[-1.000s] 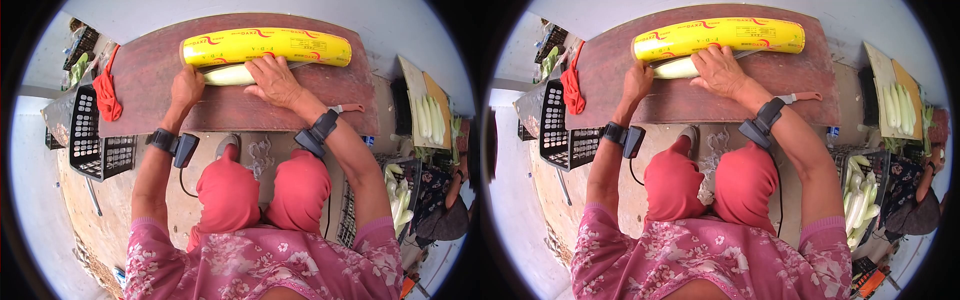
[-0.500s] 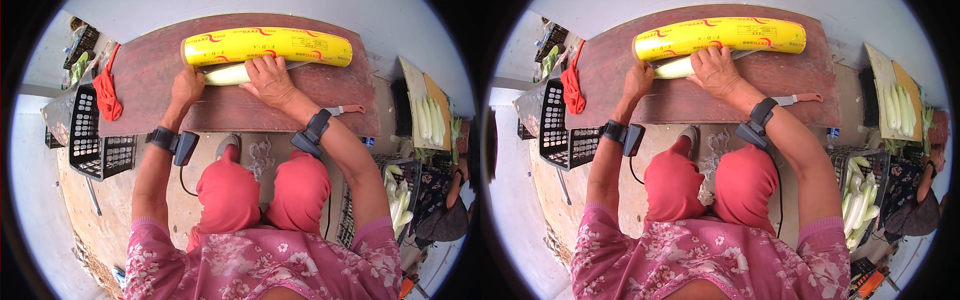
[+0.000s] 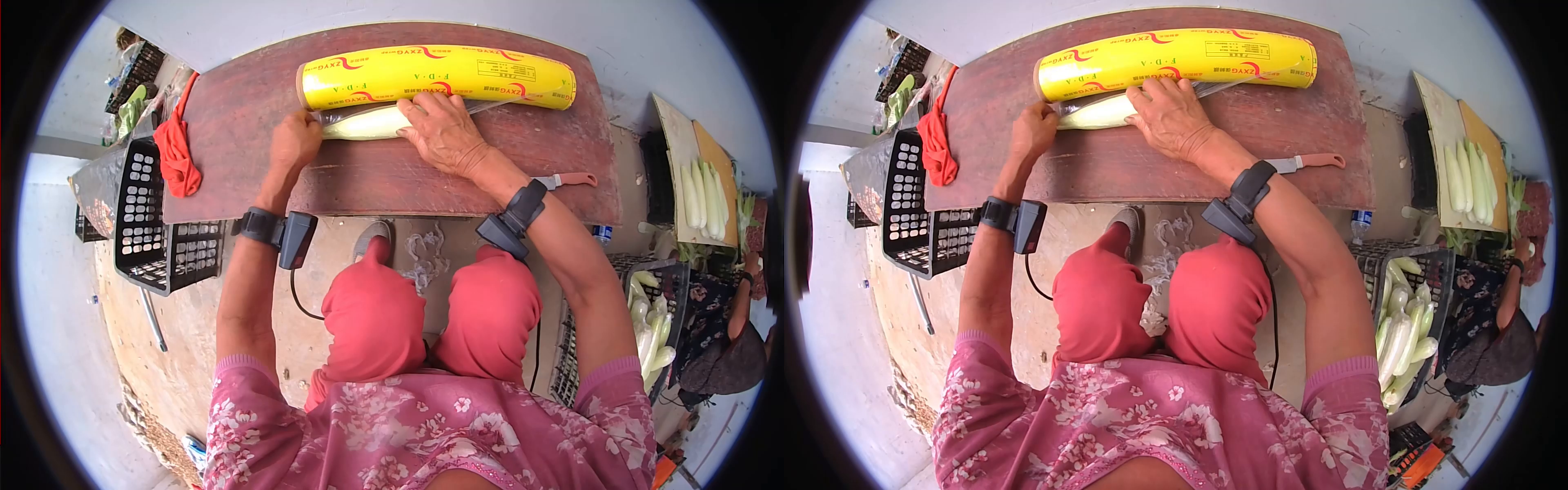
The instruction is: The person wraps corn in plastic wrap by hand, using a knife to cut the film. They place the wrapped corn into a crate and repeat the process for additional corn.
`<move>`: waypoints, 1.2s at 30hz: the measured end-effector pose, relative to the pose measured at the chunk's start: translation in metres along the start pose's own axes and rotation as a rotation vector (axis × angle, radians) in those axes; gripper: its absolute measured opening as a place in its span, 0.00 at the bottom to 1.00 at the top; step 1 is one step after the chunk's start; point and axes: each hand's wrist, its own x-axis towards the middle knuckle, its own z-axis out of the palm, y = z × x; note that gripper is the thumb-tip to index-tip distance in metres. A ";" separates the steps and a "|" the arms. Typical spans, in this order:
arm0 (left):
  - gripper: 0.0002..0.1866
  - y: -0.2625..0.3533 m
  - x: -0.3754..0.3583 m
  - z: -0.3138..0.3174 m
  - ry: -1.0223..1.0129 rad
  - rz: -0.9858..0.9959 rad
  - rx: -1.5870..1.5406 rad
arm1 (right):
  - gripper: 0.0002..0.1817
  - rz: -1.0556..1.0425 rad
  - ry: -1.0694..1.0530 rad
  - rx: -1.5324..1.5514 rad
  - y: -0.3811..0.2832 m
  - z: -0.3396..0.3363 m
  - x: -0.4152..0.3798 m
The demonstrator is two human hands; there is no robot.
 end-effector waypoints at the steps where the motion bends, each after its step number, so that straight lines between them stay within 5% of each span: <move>1: 0.13 -0.003 0.002 -0.001 0.031 0.002 0.050 | 0.23 0.000 0.003 0.007 0.000 0.001 0.000; 4: 0.13 0.005 -0.019 -0.018 0.276 0.048 0.034 | 0.22 0.009 0.007 0.019 0.002 0.002 0.000; 9: 0.29 0.044 -0.057 0.000 0.227 0.896 -0.046 | 0.21 0.006 -0.006 0.025 0.001 0.002 0.001; 15: 0.39 0.067 -0.044 0.032 0.150 0.811 -0.079 | 0.21 -0.010 0.062 0.028 0.003 0.005 0.000; 20: 0.30 0.072 -0.038 0.035 0.160 0.778 -0.154 | 0.21 -0.041 0.117 0.028 0.008 0.012 0.000; 27: 0.31 0.071 -0.034 0.033 0.120 0.790 -0.137 | 0.18 -0.093 0.239 0.039 0.021 -0.002 -0.016; 36: 0.31 0.072 -0.034 0.028 0.075 0.762 -0.127 | 0.20 0.056 0.133 -0.191 0.079 -0.052 -0.049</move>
